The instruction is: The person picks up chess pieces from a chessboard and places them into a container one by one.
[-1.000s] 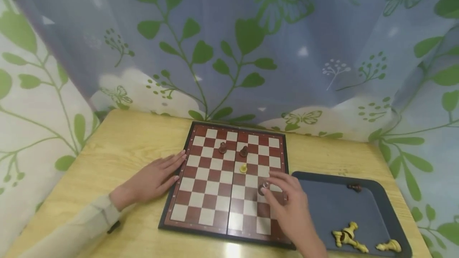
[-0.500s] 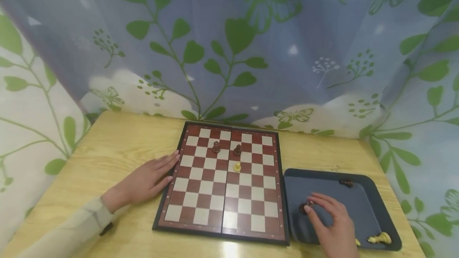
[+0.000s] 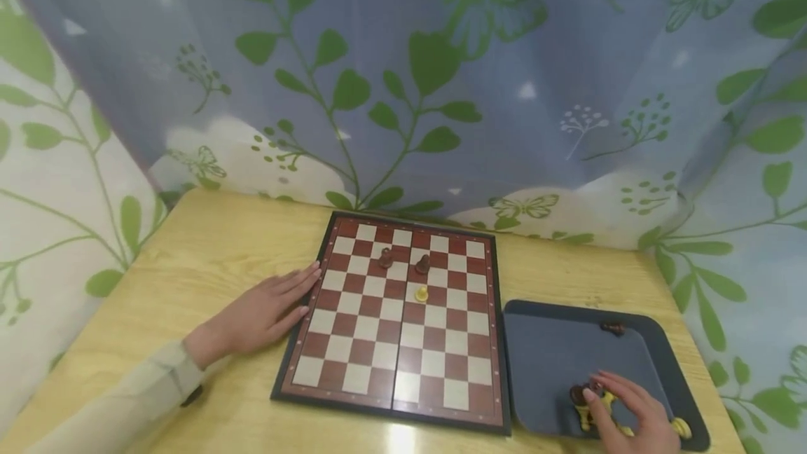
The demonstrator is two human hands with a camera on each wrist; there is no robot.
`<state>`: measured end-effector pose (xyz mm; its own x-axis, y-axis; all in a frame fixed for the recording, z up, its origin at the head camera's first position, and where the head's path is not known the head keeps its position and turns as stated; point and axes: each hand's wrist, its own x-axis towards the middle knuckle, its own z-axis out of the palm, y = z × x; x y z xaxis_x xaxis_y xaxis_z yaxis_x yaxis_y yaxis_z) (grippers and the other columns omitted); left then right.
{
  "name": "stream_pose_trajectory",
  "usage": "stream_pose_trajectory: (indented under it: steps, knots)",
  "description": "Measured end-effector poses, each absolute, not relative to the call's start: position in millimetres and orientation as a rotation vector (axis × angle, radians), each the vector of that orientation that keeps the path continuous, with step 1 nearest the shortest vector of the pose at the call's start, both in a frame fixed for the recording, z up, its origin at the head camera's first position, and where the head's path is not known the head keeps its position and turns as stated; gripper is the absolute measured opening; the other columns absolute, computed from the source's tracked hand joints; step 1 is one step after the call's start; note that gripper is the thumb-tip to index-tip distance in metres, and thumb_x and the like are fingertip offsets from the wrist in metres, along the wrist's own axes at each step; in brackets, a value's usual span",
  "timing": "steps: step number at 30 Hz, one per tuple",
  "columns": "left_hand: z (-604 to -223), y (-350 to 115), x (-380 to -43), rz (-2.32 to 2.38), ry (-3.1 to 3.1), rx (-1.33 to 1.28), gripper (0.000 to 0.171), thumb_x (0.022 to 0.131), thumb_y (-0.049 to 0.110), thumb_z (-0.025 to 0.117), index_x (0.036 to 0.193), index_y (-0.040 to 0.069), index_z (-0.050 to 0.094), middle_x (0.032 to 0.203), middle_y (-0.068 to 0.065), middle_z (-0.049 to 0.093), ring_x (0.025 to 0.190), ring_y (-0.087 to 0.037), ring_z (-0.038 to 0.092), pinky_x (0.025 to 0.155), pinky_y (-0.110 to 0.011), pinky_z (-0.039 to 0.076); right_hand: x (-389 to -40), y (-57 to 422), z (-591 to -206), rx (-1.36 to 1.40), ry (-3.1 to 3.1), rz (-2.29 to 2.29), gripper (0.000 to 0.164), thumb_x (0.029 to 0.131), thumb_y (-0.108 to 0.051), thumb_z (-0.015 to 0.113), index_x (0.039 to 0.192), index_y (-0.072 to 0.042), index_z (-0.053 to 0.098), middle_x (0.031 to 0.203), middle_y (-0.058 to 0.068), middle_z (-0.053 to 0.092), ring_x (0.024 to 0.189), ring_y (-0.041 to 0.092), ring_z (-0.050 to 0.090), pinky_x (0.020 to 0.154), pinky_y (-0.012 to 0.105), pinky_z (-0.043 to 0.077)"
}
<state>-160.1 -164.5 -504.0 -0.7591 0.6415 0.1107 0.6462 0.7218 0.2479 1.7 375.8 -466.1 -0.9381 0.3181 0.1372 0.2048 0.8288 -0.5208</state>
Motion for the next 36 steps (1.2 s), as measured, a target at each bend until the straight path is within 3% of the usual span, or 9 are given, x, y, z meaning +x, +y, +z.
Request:
stream_pose_trajectory:
  steps: [7,14,16,18,20,24,27,32,36]
  knots:
    - [-501,-164,-161,-0.446,-2.901,-1.094,0.060,0.109,0.039,0.042,0.161,0.010,0.030,0.168,-0.005,0.024,0.145,-0.041,0.041,0.116,-0.060,0.038,4,387,-477,-0.663,-2.731,0.831,0.047,0.101,-0.034,0.064,0.128,0.005,0.067,0.131,0.034,0.061,0.114,0.044,0.058,0.092,0.067,0.049]
    - [-501,-161,-163,-0.466,-2.922,-1.090,0.061,0.110,0.041,0.039,0.162,0.011,0.027,0.169,-0.003,0.022,0.147,-0.040,0.038,0.117,-0.060,0.035,9,405,-493,-0.745,-2.681,0.864,0.041,0.101,-0.023,0.064,0.122,0.012,0.067,0.123,0.039,0.063,0.080,-0.012,0.052,0.080,0.063,0.056]
    - [-501,-161,-163,-0.461,-2.929,-1.086,0.061,0.110,0.042,0.038,0.162,0.012,0.027,0.169,-0.002,0.021,0.147,-0.040,0.037,0.118,-0.060,0.035,8,409,-495,-0.682,-2.676,0.843,0.039,0.101,-0.018,0.062,0.121,0.015,0.066,0.120,0.042,0.062,0.076,-0.012,0.051,0.078,0.074,0.050]
    - [-502,-162,-163,-0.455,-2.932,-1.084,0.061,0.110,0.042,0.038,0.162,0.012,0.027,0.169,-0.002,0.020,0.147,-0.039,0.037,0.118,-0.059,0.035,7,411,-495,-0.637,-2.690,0.798,0.038,0.102,-0.016,0.060,0.121,0.017,0.063,0.120,0.045,0.060,0.080,0.017,0.067,0.079,0.076,0.048]
    - [-502,-163,-163,-0.451,-2.936,-1.079,0.062,0.110,0.042,0.039,0.162,0.012,0.026,0.169,-0.002,0.020,0.148,-0.039,0.037,0.118,-0.059,0.035,6,413,-497,-0.634,-2.656,0.781,0.036,0.102,-0.013,0.060,0.122,0.016,0.064,0.121,0.043,0.060,0.081,-0.012,0.052,0.080,0.073,0.048]
    - [-502,-164,-162,-0.444,-2.945,-1.071,0.062,0.110,0.042,0.039,0.162,0.013,0.026,0.170,-0.001,0.019,0.148,-0.038,0.037,0.118,-0.058,0.035,7,411,-493,-0.684,-2.639,0.802,0.041,0.104,-0.016,0.056,0.129,0.017,0.059,0.127,0.044,0.056,0.104,0.029,0.065,0.085,0.072,0.046]
    - [-502,-164,-161,-0.445,-2.949,-1.068,0.062,0.110,0.042,0.039,0.162,0.013,0.025,0.170,0.000,0.018,0.148,-0.038,0.036,0.118,-0.059,0.034,9,409,-490,-0.725,-2.597,0.788,0.041,0.104,-0.017,0.057,0.130,0.015,0.060,0.127,0.042,0.058,0.105,0.030,0.064,0.085,0.051,0.055]
    - [-502,-163,-161,-0.460,-2.939,-1.069,0.061,0.110,0.041,0.040,0.162,0.012,0.026,0.169,-0.001,0.020,0.147,-0.039,0.038,0.117,-0.060,0.035,12,403,-490,-0.759,-2.462,0.737,0.035,0.099,-0.015,0.066,0.124,0.009,0.068,0.120,0.032,0.066,0.086,-0.029,0.024,0.069,0.002,0.030]
    - [-503,-163,-161,-0.451,-2.931,-1.072,0.061,0.110,0.041,0.040,0.162,0.012,0.026,0.169,-0.002,0.020,0.146,-0.040,0.039,0.117,-0.060,0.036,12,403,-488,-0.850,-2.473,0.778,0.039,0.101,-0.020,0.064,0.128,0.007,0.066,0.126,0.031,0.064,0.095,-0.016,0.047,0.100,0.021,0.049]
